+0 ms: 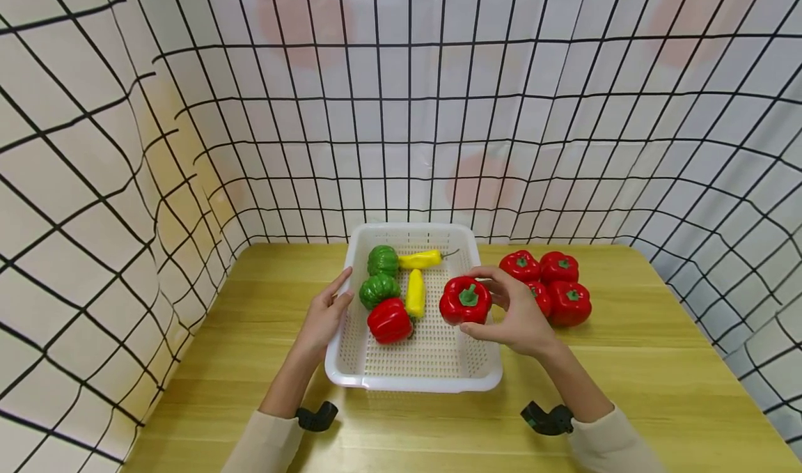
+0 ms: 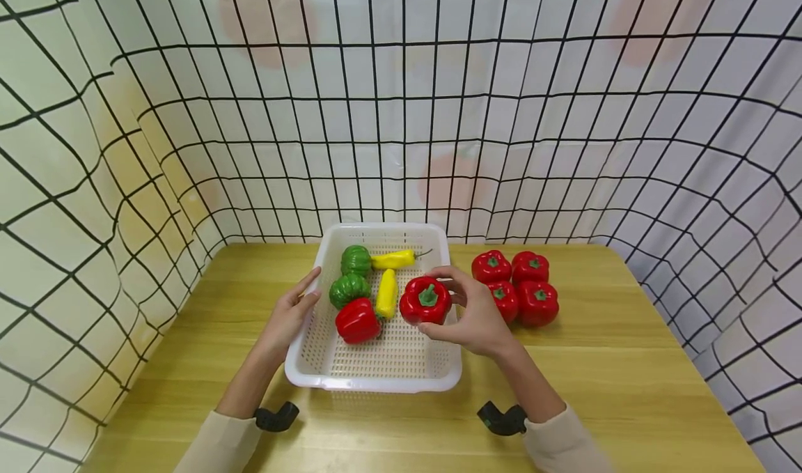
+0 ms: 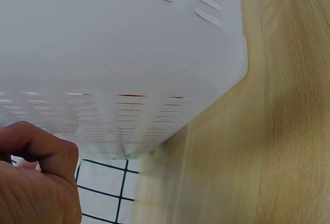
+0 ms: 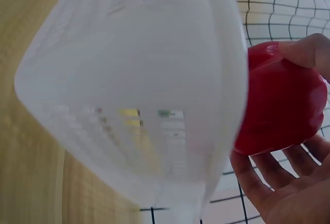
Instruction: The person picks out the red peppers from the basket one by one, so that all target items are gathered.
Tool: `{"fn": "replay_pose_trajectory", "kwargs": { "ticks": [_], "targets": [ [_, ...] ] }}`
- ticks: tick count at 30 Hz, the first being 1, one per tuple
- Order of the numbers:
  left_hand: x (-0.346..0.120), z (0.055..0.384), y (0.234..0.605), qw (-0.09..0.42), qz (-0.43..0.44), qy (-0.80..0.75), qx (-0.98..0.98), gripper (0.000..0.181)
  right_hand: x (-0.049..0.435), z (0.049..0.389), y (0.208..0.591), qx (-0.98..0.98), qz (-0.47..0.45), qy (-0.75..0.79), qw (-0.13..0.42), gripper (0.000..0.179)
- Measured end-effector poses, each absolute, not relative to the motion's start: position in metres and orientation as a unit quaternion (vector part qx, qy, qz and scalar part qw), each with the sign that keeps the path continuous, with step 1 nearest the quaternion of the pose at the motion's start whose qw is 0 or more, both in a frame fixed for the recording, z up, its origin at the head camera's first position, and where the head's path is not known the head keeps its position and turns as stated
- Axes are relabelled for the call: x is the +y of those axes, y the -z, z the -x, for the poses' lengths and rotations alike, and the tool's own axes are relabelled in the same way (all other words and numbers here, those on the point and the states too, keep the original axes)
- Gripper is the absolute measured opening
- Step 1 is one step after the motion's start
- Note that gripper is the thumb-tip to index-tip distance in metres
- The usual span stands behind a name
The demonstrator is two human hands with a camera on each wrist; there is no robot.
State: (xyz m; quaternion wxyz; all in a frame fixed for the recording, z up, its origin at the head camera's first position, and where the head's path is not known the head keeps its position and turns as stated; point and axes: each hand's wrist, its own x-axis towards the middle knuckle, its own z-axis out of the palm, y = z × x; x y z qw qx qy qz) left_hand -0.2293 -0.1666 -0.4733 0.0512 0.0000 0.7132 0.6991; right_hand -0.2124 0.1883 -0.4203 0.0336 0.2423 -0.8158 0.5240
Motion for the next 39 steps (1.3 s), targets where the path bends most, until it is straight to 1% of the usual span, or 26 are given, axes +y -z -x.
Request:
{"fn": "replay_pose_trajectory", "kwargs": {
  "ticks": [7,14,20,26,39],
  "targets": [
    [-0.167,0.229,0.473,0.054,0.004,-0.704,0.708,0.052,0.212,0.210,0.421,-0.796,-0.239,-0.555,0.042,0.073],
    [-0.166,0.230,0.473,0.057,0.004,-0.707,0.705,0.052,0.237,0.205,0.421,-0.799,-0.207,-0.563,0.051,0.072],
    [-0.166,0.230,0.473,0.058,0.008,-0.707,0.705,0.052,0.257,0.199,0.424,-0.816,-0.185,-0.545,0.061,0.071],
    [-0.166,0.230,0.473,0.057,0.008,-0.706,0.705,0.052,0.272,0.192,0.428,-0.848,-0.164,-0.497,0.085,0.069],
    [-0.166,0.230,0.473,0.055,0.007,-0.702,0.710,0.052,0.300,0.189,0.455,-0.867,-0.155,-0.467,0.086,0.071]
  ]
}}
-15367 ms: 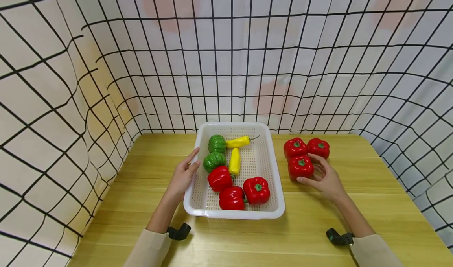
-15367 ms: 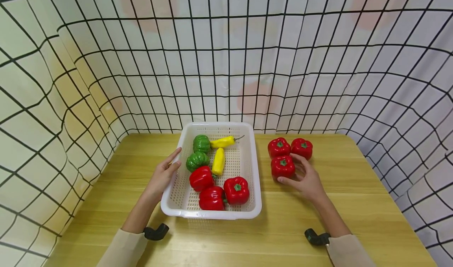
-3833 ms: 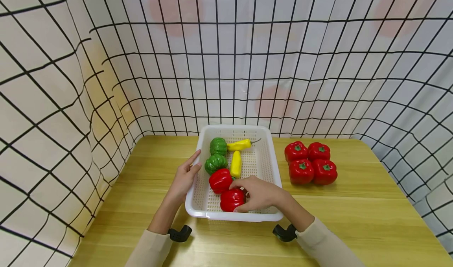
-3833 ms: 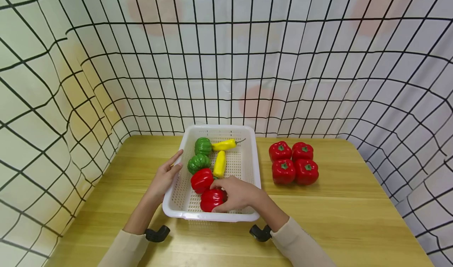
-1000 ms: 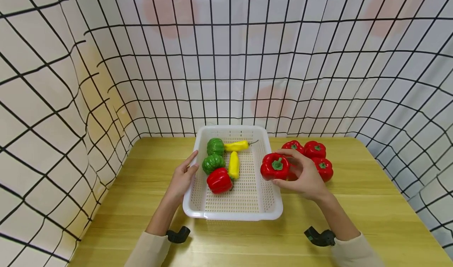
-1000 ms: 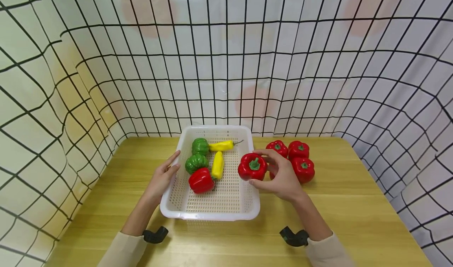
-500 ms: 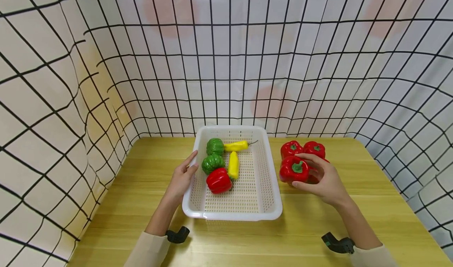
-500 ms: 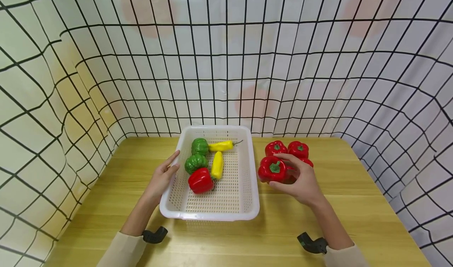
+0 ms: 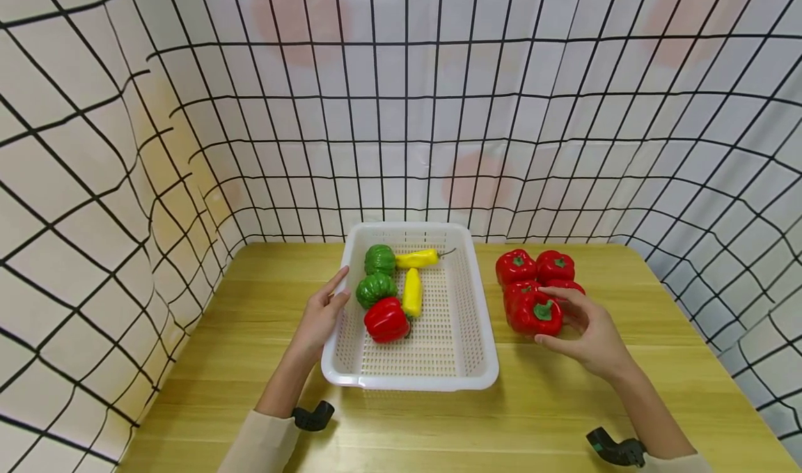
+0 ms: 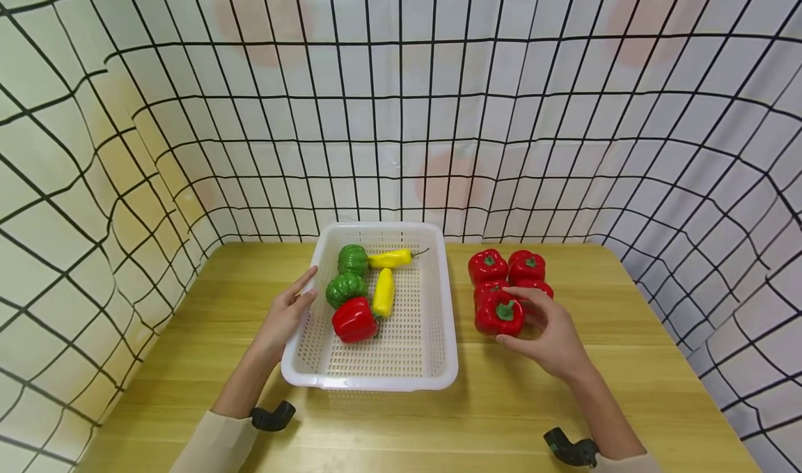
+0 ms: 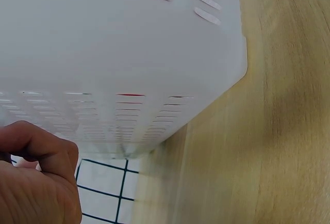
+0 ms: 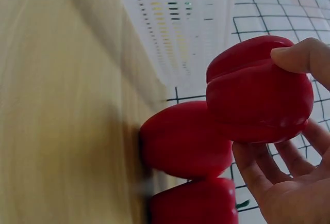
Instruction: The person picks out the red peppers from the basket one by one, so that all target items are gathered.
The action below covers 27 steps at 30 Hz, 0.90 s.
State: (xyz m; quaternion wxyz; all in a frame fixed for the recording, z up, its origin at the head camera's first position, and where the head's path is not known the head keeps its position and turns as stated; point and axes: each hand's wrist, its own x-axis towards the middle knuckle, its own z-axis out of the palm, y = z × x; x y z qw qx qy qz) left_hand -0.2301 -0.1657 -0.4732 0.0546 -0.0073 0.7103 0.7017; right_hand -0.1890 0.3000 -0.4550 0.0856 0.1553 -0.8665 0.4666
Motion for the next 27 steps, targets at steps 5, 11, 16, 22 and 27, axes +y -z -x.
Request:
{"fn": "replay_pose_trajectory", "kwargs": {
  "ticks": [5,11,16,22,27],
  "targets": [
    [-0.166,0.230,0.473,0.054,0.006,-0.705,0.707,0.052,0.303,0.186,0.464,-0.871,-0.146,-0.464,0.071,0.071],
    [-0.166,0.230,0.472,0.054,0.007,-0.702,0.710,0.052,0.305,0.185,0.477,-0.863,-0.143,-0.481,0.052,0.069],
    [-0.167,0.230,0.470,0.053,0.008,-0.702,0.710,0.053,0.305,0.184,0.486,-0.859,-0.140,-0.491,0.042,0.067],
    [-0.167,0.230,0.471,0.058,0.010,-0.705,0.707,0.053,0.305,0.184,0.493,-0.858,-0.136,-0.494,0.037,0.068],
    [-0.166,0.230,0.472,0.058,0.012,-0.707,0.705,0.053,0.307,0.183,0.499,-0.863,-0.127,-0.488,0.028,0.068]
  ]
}}
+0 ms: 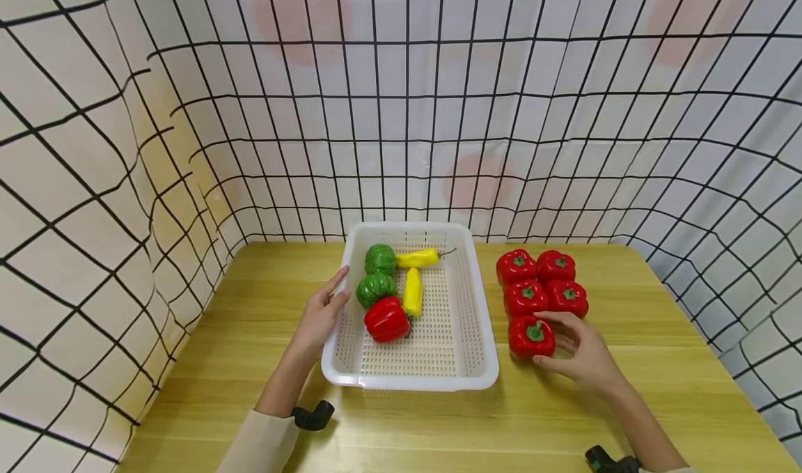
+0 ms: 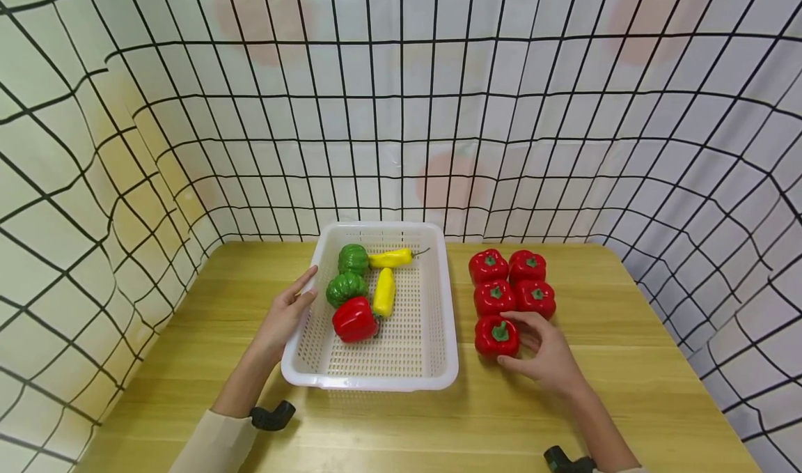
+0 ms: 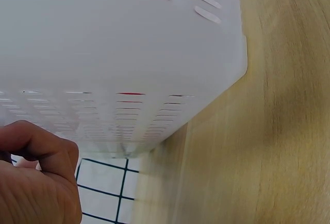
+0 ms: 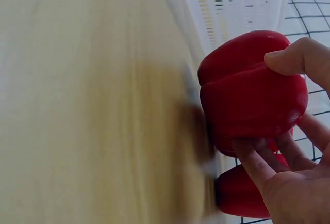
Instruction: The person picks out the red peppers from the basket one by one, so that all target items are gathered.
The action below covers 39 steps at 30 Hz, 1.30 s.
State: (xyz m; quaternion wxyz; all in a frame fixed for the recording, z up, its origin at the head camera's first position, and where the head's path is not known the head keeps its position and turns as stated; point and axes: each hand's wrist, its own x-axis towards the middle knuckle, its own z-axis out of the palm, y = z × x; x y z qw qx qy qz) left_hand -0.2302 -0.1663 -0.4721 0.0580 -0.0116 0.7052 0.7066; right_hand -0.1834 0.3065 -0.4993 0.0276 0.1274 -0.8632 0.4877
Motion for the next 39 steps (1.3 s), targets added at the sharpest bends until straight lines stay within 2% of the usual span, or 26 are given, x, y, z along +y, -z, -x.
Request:
{"fn": "replay_pose_trajectory", "kwargs": {
  "ticks": [19,23,31,39],
  "targets": [
    [-0.167,0.230,0.472,0.057,0.009,-0.704,0.708,0.053,0.317,0.181,0.498,-0.845,-0.147,-0.514,0.009,0.069],
    [-0.166,0.229,0.471,0.057,0.010,-0.706,0.705,0.053,0.320,0.182,0.492,-0.843,-0.152,-0.516,0.030,0.067],
    [-0.165,0.228,0.470,0.054,0.010,-0.707,0.705,0.053,0.314,0.187,0.465,-0.836,-0.152,-0.516,0.108,0.053],
    [-0.166,0.228,0.470,0.059,0.007,-0.710,0.701,0.053,0.284,0.201,0.445,-0.820,-0.174,-0.534,0.109,0.051]
  ]
}}
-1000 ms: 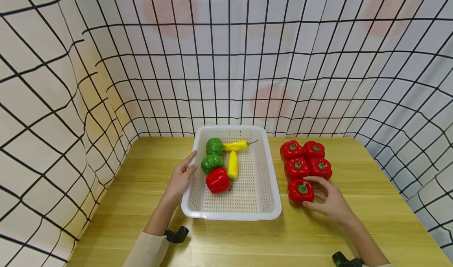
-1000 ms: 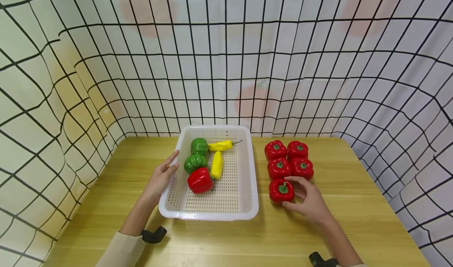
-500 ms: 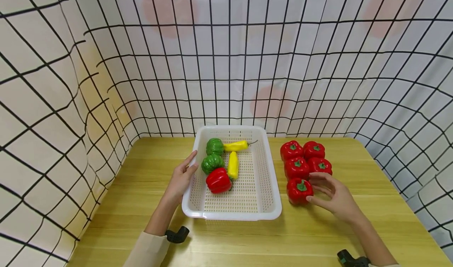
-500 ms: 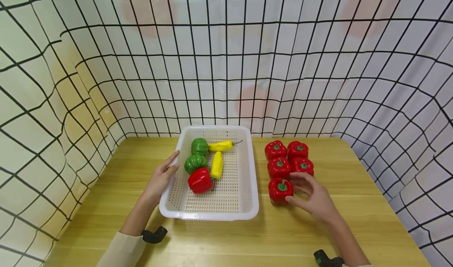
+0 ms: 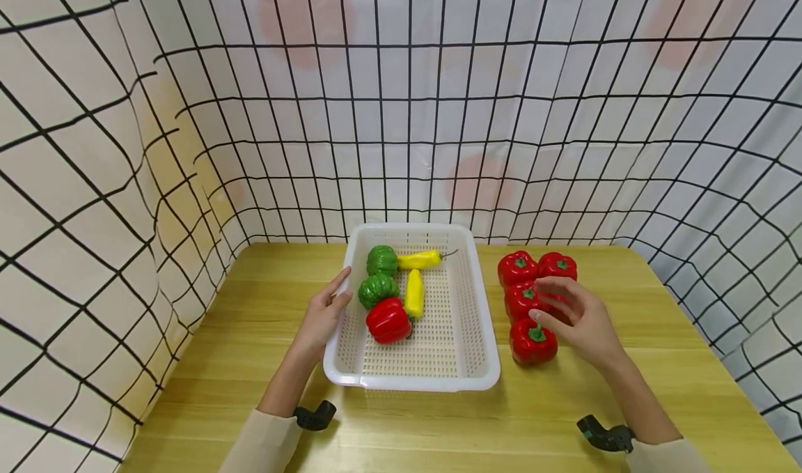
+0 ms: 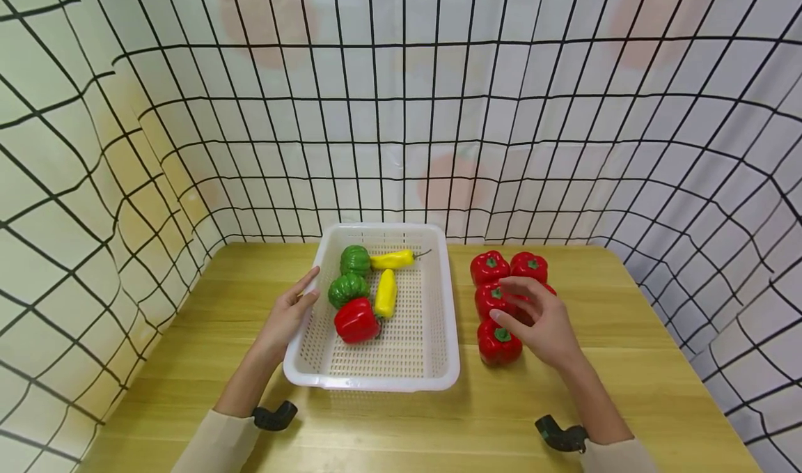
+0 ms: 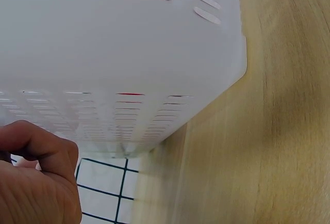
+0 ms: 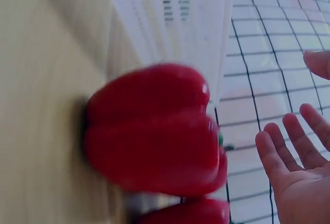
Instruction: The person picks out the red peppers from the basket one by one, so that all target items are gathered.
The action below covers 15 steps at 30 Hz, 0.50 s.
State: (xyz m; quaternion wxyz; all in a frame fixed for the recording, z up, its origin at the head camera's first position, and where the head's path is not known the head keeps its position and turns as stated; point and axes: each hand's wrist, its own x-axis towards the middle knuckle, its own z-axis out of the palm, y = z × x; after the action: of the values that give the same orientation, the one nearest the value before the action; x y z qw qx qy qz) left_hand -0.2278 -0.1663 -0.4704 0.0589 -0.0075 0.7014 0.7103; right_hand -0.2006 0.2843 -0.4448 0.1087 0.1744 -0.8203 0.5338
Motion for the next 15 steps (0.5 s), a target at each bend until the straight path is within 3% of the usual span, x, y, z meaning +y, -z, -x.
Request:
{"fn": "replay_pose_trajectory", "kwargs": {
  "ticks": [15],
  "targets": [
    [-0.168,0.230,0.473,0.056,0.003,-0.706,0.706,0.053,0.217,0.230,0.431,-0.812,-0.209,-0.542,0.055,0.061]
  ]
}}
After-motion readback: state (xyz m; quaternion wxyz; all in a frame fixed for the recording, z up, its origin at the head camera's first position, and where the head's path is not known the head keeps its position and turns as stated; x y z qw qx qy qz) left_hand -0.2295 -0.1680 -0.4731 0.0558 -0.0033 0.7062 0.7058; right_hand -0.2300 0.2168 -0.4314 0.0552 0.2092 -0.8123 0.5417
